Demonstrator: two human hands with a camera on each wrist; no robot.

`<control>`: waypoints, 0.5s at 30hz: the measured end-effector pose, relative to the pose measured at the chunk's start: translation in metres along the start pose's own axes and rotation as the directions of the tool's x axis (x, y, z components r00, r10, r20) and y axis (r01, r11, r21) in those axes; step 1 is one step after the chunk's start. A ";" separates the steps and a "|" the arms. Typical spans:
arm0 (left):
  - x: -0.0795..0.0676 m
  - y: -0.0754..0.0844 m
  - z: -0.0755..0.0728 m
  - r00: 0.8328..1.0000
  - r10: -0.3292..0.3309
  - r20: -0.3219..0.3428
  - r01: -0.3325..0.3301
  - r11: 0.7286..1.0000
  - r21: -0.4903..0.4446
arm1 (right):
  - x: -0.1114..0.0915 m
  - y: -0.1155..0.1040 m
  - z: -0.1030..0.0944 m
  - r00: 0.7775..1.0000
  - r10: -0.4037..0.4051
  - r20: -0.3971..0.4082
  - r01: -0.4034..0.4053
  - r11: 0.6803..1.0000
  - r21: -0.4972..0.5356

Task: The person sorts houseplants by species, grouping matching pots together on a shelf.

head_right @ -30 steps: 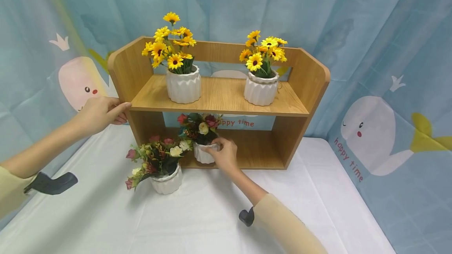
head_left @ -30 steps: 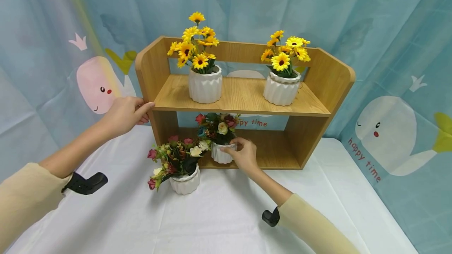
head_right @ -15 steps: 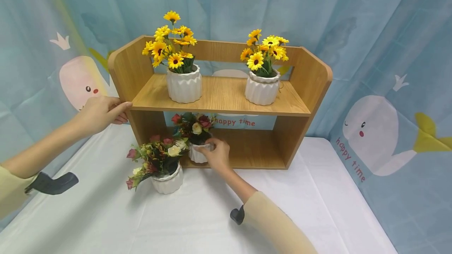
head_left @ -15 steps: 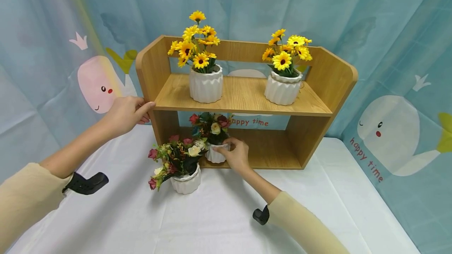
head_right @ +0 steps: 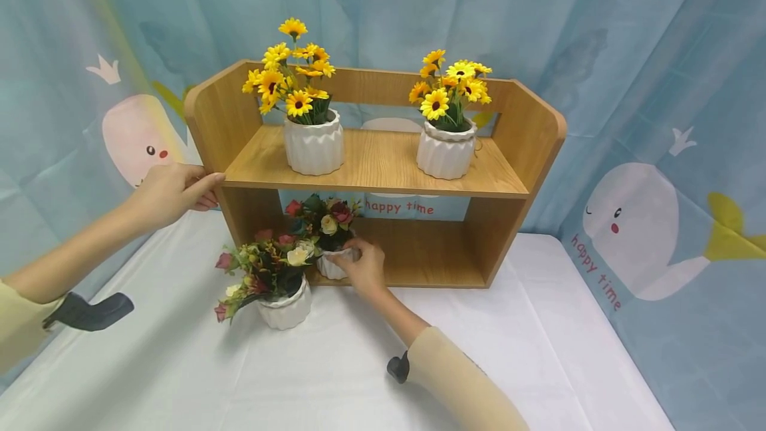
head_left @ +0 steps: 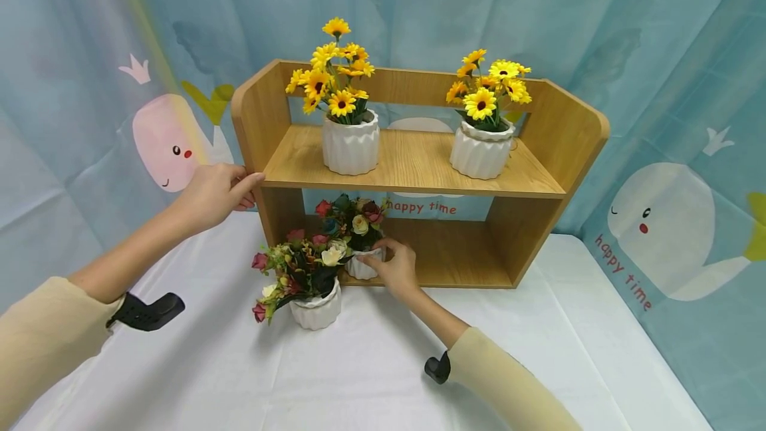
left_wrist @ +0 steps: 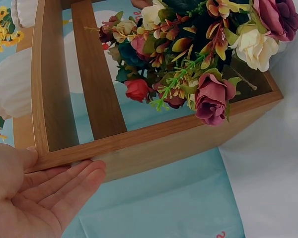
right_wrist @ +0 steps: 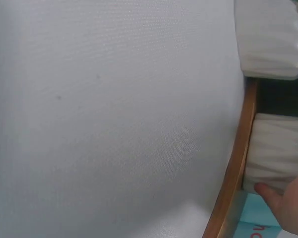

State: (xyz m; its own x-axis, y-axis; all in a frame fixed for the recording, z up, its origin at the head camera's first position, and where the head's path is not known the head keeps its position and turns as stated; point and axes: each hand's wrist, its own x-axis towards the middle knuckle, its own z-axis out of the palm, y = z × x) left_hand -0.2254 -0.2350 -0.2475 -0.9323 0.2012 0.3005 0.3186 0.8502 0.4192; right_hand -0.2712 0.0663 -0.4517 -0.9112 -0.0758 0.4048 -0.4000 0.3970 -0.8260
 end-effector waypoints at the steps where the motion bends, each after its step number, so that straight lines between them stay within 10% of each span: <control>1: 0.000 0.000 0.000 1.000 0.000 0.000 0.000 1.000 0.002 | -0.001 0.000 -0.001 1.000 0.002 0.006 -0.002 1.000 0.004; 15: 0.001 -0.001 0.001 1.000 0.000 0.001 0.000 1.000 0.003 | -0.018 -0.016 -0.011 0.997 -0.066 -0.041 0.068 0.996 0.063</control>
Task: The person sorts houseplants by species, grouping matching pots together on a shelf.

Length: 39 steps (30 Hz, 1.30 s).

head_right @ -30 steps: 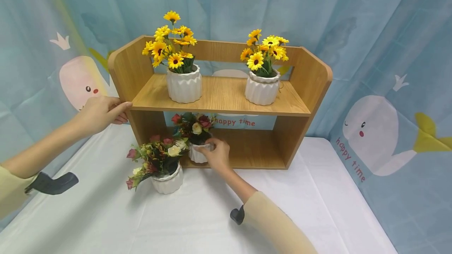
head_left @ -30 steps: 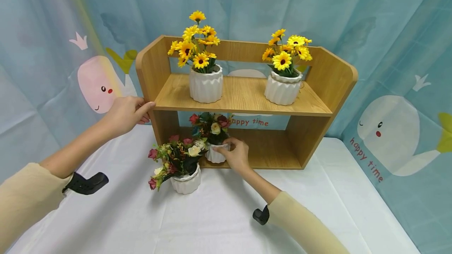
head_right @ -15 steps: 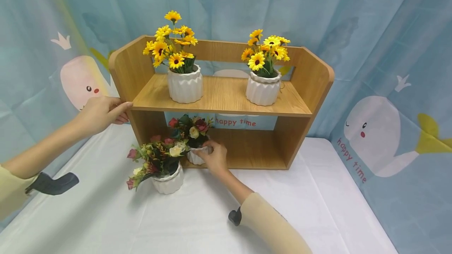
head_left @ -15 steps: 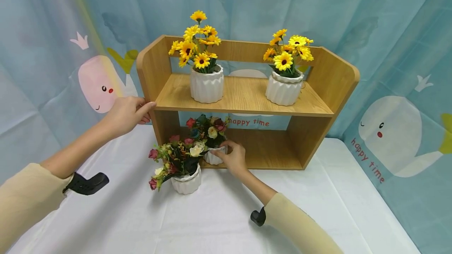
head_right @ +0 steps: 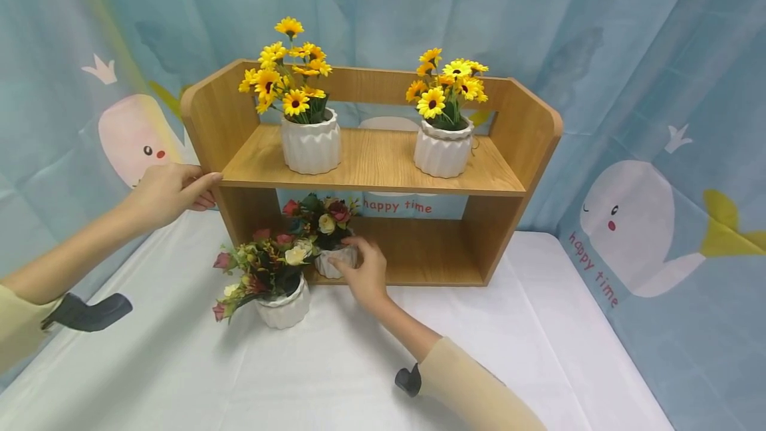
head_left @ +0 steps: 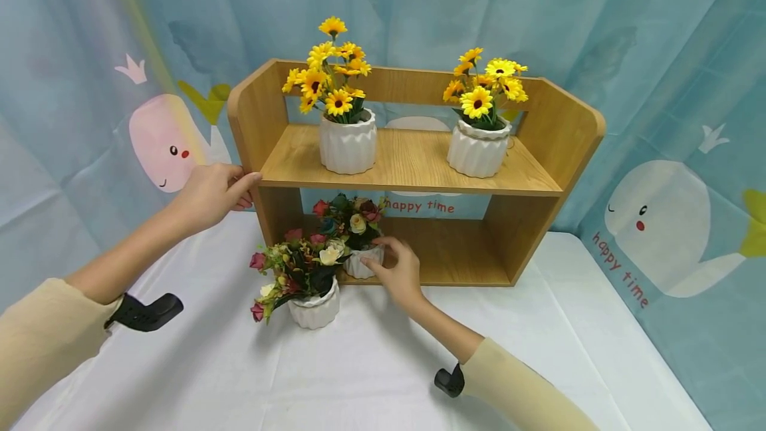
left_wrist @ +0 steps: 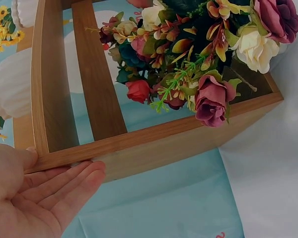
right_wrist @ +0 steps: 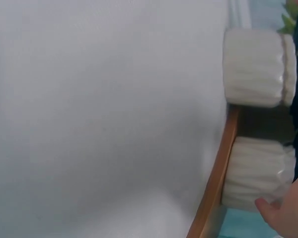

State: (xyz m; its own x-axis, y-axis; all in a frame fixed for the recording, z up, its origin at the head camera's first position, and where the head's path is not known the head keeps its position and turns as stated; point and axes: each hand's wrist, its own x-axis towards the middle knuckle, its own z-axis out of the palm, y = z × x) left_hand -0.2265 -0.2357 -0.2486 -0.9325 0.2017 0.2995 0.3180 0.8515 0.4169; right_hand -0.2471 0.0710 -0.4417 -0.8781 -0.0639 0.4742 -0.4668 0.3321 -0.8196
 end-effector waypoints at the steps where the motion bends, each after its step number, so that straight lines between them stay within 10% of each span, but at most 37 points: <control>1: 0.000 0.000 0.000 1.000 0.002 0.000 -0.002 1.000 0.000 | -0.002 -0.002 -0.001 1.000 -0.002 0.003 0.002 1.000 0.000; 39: 0.000 -0.001 0.000 1.000 0.000 -0.001 0.000 1.000 -0.013 | -0.060 -0.032 0.037 0.964 0.064 0.256 -0.118 0.973 0.200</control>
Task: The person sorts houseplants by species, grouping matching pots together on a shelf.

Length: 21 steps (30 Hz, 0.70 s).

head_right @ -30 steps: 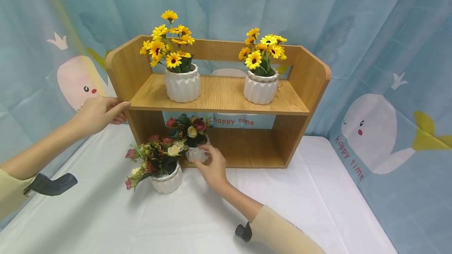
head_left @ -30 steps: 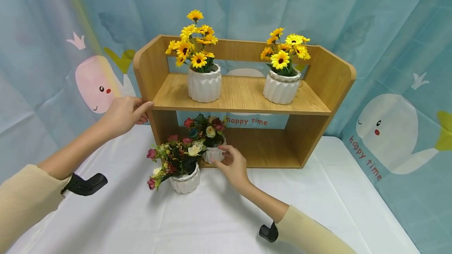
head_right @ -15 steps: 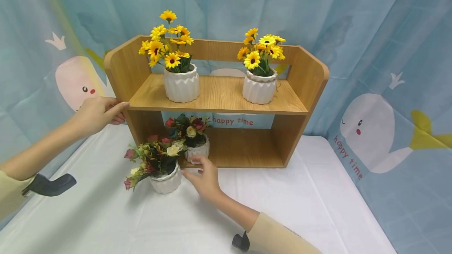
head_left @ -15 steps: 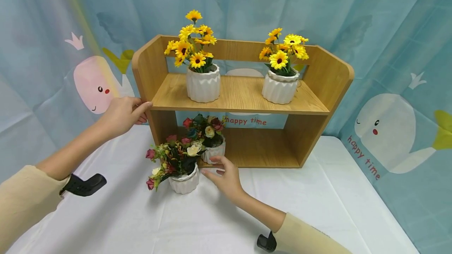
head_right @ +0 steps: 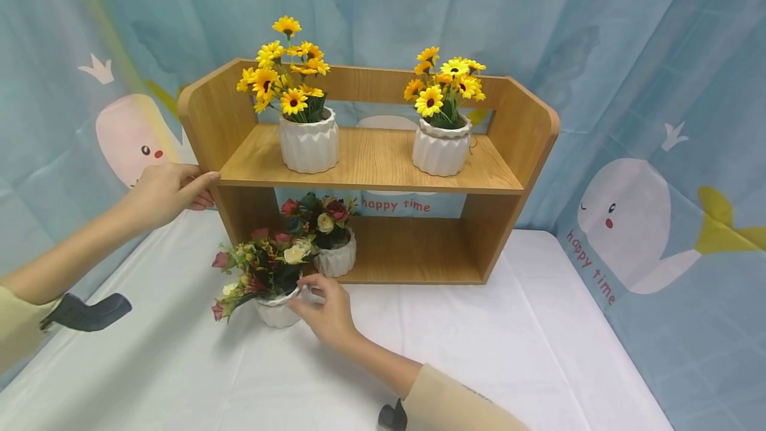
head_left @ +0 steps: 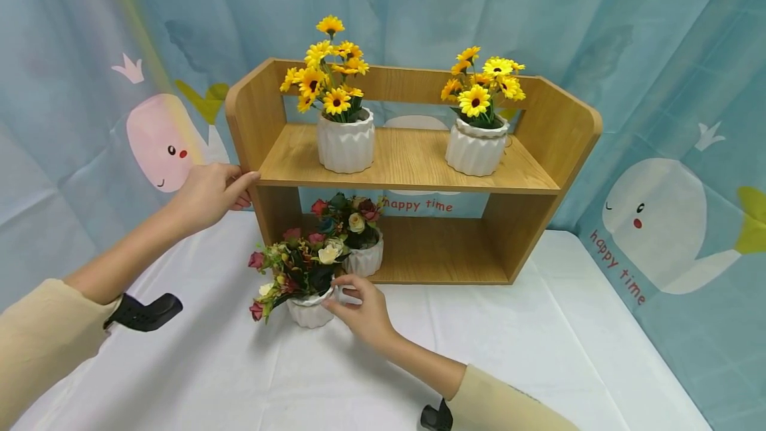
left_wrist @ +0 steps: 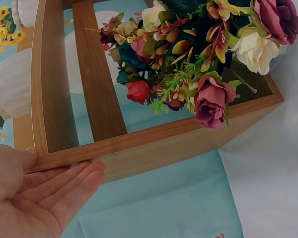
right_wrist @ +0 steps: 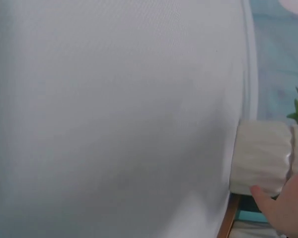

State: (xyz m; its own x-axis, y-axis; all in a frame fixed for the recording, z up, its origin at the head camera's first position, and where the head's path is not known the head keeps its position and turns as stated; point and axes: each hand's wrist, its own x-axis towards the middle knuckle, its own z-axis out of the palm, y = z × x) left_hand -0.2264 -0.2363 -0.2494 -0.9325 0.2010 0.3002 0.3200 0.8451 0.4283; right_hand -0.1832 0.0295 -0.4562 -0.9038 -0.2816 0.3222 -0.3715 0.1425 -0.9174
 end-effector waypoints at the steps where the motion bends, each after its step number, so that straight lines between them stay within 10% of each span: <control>1: 0.000 0.000 0.000 1.000 0.001 0.001 -0.001 1.000 -0.002 | 0.000 0.000 0.002 1.000 0.008 0.002 -0.008 1.000 0.004; 21: 0.000 0.001 0.000 1.000 0.004 0.005 -0.004 1.000 0.005 | 0.001 -0.001 0.021 0.999 0.032 -0.026 -0.034 0.996 -0.078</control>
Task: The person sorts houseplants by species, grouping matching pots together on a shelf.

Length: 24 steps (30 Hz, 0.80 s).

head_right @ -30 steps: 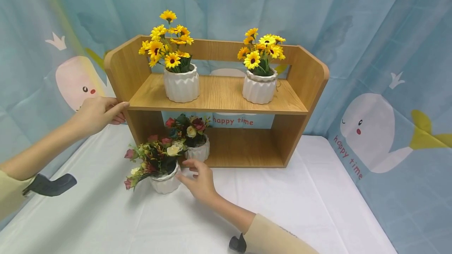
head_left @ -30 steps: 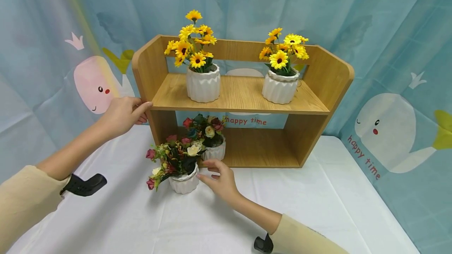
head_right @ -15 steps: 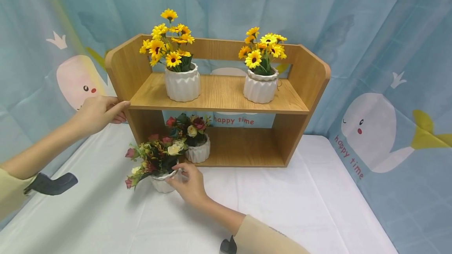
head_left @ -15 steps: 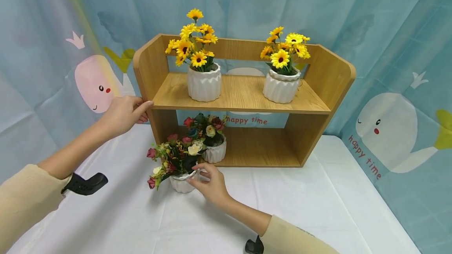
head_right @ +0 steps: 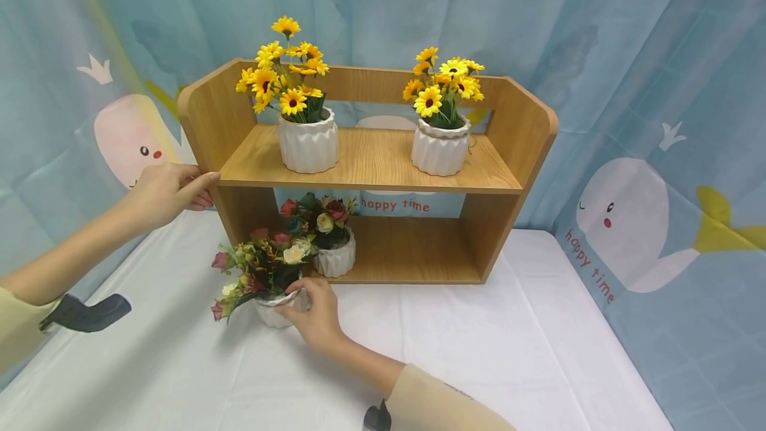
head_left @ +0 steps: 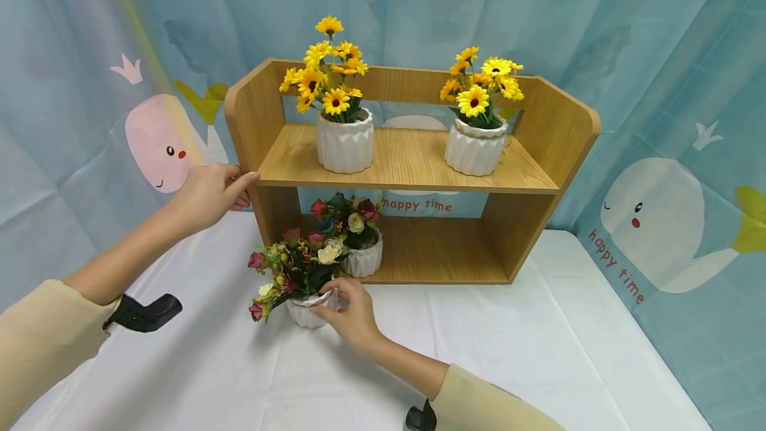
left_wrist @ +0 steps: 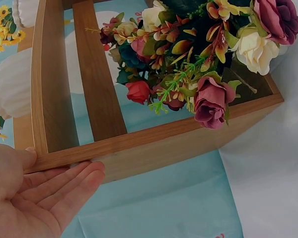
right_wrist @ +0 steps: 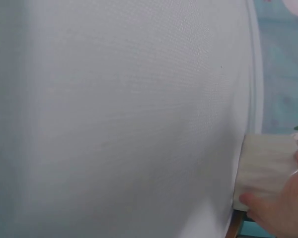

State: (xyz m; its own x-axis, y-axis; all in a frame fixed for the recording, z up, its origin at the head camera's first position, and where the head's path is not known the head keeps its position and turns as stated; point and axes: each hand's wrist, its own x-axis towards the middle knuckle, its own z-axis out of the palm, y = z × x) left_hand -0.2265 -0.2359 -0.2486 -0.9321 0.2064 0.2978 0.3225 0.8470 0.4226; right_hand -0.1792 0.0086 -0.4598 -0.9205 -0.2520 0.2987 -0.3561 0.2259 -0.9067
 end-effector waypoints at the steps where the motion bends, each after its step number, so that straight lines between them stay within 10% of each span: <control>1: 0.000 0.000 0.000 1.000 0.001 -0.001 -0.001 1.000 0.002 | 0.000 0.000 0.000 1.000 0.003 -0.002 -0.003 1.000 -0.003; 24: 0.000 -0.001 0.001 1.000 0.011 -0.006 -0.011 1.000 0.006 | 0.009 0.004 0.000 0.999 -0.034 0.009 0.034 0.992 -0.119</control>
State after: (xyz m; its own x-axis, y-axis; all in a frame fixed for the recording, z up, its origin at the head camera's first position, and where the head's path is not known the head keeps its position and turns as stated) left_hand -0.2272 -0.2359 -0.2500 -0.9273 0.2126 0.3080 0.3318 0.8478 0.4137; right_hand -0.1887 0.0072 -0.4607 -0.9066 -0.2675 0.3264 -0.4041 0.3271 -0.8542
